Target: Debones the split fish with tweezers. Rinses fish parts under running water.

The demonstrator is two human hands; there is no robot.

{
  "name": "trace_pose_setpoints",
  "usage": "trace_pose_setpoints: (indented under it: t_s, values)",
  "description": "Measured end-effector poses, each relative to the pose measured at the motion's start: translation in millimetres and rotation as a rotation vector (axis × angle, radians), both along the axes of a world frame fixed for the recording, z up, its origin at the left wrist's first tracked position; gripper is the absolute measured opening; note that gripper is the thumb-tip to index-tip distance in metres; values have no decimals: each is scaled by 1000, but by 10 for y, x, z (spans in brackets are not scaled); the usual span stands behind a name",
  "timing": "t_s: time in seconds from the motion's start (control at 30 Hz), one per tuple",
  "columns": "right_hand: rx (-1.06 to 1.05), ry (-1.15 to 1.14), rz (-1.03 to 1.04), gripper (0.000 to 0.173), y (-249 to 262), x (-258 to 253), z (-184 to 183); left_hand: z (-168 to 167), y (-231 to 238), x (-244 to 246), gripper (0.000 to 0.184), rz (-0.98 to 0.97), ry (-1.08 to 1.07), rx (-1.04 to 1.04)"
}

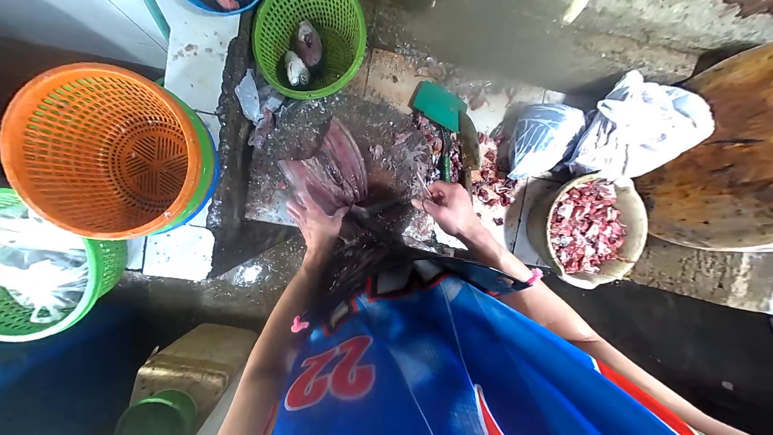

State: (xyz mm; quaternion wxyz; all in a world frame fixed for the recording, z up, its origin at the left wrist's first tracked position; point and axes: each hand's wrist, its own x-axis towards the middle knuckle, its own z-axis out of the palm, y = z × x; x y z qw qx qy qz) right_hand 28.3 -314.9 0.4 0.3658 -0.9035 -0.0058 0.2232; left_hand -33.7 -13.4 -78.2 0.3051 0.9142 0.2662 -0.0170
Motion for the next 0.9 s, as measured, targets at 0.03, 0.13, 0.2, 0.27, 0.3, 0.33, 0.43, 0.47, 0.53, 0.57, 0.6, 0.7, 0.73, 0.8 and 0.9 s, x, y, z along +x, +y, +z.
trace_pose_setpoints:
  t_s: [0.03, 0.13, 0.2, 0.27, 0.3, 0.33, 0.43, 0.47, 0.53, 0.57, 0.6, 0.7, 0.73, 0.8, 0.9]
  values:
    - [-55, -42, 13, 35, 44, -14, 1, -45, 62, 52, 126, 1, -45, 0]
    - [-103, -149, 60, 48, 171, -7, -13, -48, 288, 413, 130, 71, -118, 6]
    - [-114, -219, 134, 52, 215, -38, -56, 13, 464, 672, 126, 135, -91, 19]
    - [-134, -288, 188, 54, 280, -68, -86, 51, 649, 860, 116, 215, -106, 79]
    - [-154, -327, 206, 55, 335, -61, -82, 99, 716, 929, 107, 252, -126, 120]
    - [-178, -360, 218, 57, 404, -42, -76, 153, 750, 973, 94, 277, -174, 154]
    - [-278, -382, 268, 64, 697, 43, 7, 429, 545, 850, 48, 104, -365, -48]
    - [-297, -389, 310, 67, 819, 94, 41, 523, 391, 785, 39, -33, -403, -228]
    - [-302, -399, 452, 71, 1040, 125, 77, 543, 99, 631, 31, -211, -404, -569]
    - [-302, -409, 531, 70, 1140, 125, 84, 482, 28, 563, 32, -117, -431, -639]
    - [-326, -425, 598, 69, 1232, 124, 82, 397, 36, 510, 30, 84, -506, -660]
    - [-442, -433, 691, 70, 1456, 181, 66, 209, 373, 517, 51, 773, -513, -703]
    - [-479, -415, 698, 71, 1516, 224, 42, 136, 500, 492, 62, 889, -440, -711]
    - [-525, -390, 707, 71, 1631, 333, -1, 18, 626, 335, 73, 893, -336, -640]
    - [-484, -259, 715, 62, 1728, 376, 230, -115, 667, 79, 74, 751, -250, -527]
